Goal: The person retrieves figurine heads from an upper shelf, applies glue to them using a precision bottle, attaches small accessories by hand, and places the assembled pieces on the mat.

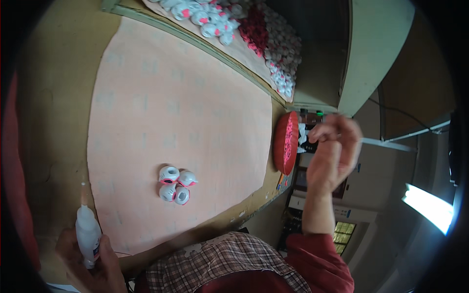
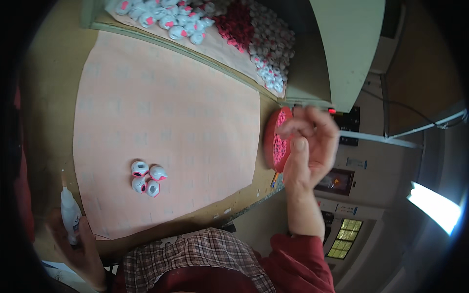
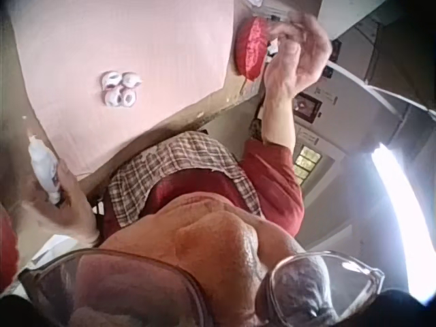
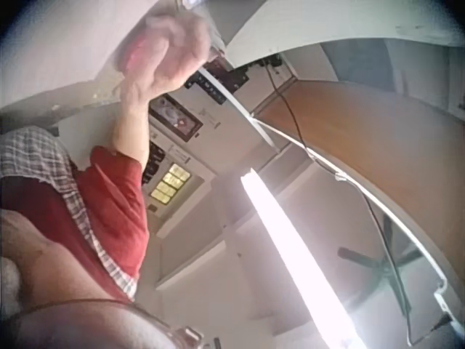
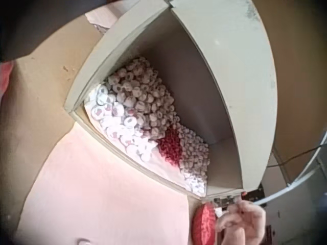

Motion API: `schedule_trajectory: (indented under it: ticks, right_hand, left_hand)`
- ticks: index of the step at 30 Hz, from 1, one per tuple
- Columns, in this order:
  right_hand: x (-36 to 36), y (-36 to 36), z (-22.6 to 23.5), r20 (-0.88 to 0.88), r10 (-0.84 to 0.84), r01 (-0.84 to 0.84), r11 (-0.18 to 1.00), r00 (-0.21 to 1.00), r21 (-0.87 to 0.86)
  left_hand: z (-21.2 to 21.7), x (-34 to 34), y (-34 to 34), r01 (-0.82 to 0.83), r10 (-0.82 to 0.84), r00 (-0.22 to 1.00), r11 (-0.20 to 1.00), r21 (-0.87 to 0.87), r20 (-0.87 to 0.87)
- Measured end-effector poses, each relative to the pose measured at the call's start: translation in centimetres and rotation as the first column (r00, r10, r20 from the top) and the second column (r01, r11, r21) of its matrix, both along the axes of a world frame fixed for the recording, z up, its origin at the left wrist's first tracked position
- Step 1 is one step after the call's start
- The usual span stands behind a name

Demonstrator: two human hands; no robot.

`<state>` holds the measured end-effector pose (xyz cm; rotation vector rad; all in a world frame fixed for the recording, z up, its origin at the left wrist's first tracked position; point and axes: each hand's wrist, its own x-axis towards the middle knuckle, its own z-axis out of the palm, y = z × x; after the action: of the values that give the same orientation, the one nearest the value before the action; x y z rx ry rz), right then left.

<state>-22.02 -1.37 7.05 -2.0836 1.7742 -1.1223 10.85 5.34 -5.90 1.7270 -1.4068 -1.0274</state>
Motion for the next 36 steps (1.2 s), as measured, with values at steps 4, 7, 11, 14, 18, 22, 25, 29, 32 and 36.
schedule_trajectory:
  ticks: [4, 7, 11, 14, 18, 22, 25, 29, 32, 36]
  right_hand:
    - [8.2, -4.9, 7.7, -0.007, 0.449, -0.428, 0.856, 0.894, 0.289]
    - [4.9, -4.5, 12.3, -0.014, 0.451, -0.43, 0.861, 0.893, 0.27]
    - [6.8, -6.1, 9.6, -0.027, 0.474, -0.453, 0.854, 0.88, 0.257]
    - [5.8, -7.8, 10.7, -0.042, 0.517, -0.498, 0.841, 0.855, 0.209]
    - [3.0, -7.5, 14.6, -0.142, 0.548, -0.545, 0.836, 0.824, 0.061]
    - [-0.3, -7.0, 17.9, -0.26, 0.515, -0.549, 0.832, 0.817, -0.077]
    - [0.1, -6.2, 18.8, -0.325, 0.493, -0.559, 0.816, 0.807, -0.149]
    - [1.3, -8.4, 18.1, -0.366, 0.483, -0.561, 0.815, 0.795, -0.143]
    - [2.3, -9.8, 17.5, -0.389, 0.476, -0.554, 0.825, 0.789, -0.115]
    - [2.9, -10.2, 16.7, -0.407, 0.463, -0.538, 0.839, 0.788, -0.086]
  left_hand:
    - [0.0, 0.1, 0.0, -0.069, 0.07, 0.997, 0.997, 0.034, -0.03]
    - [-0.6, 0.7, -0.1, -0.066, 0.068, 0.997, 0.996, 0.063, -0.021]
    - [-1.3, 0.2, -0.5, -0.08, 0.099, 0.993, 0.96, -0.269, 0.057]
    - [1.5, 1.2, -2.7, 0.186, -0.156, 0.977, 0.958, -0.22, 0.146]
    - [1.0, 1.3, -1.0, -0.036, 0.031, 0.998, 0.992, -0.121, -0.045]
    - [0.7, 0.5, -4.5, 0.114, -0.116, 0.993, 0.99, -0.084, -0.014]
    - [0.0, 0.8, -6.0, 0.09, -0.095, 0.995, 0.982, -0.169, -0.024]
    - [-1.0, 0.6, -5.9, 0.07, -0.082, 0.995, 0.983, -0.169, -0.065]
    - [-1.5, 0.1, -6.4, 0.067, -0.082, 0.991, 0.987, -0.145, -0.103]
    - [-2.2, -0.3, -6.4, 0.07, -0.085, 0.987, 0.991, -0.111, -0.138]
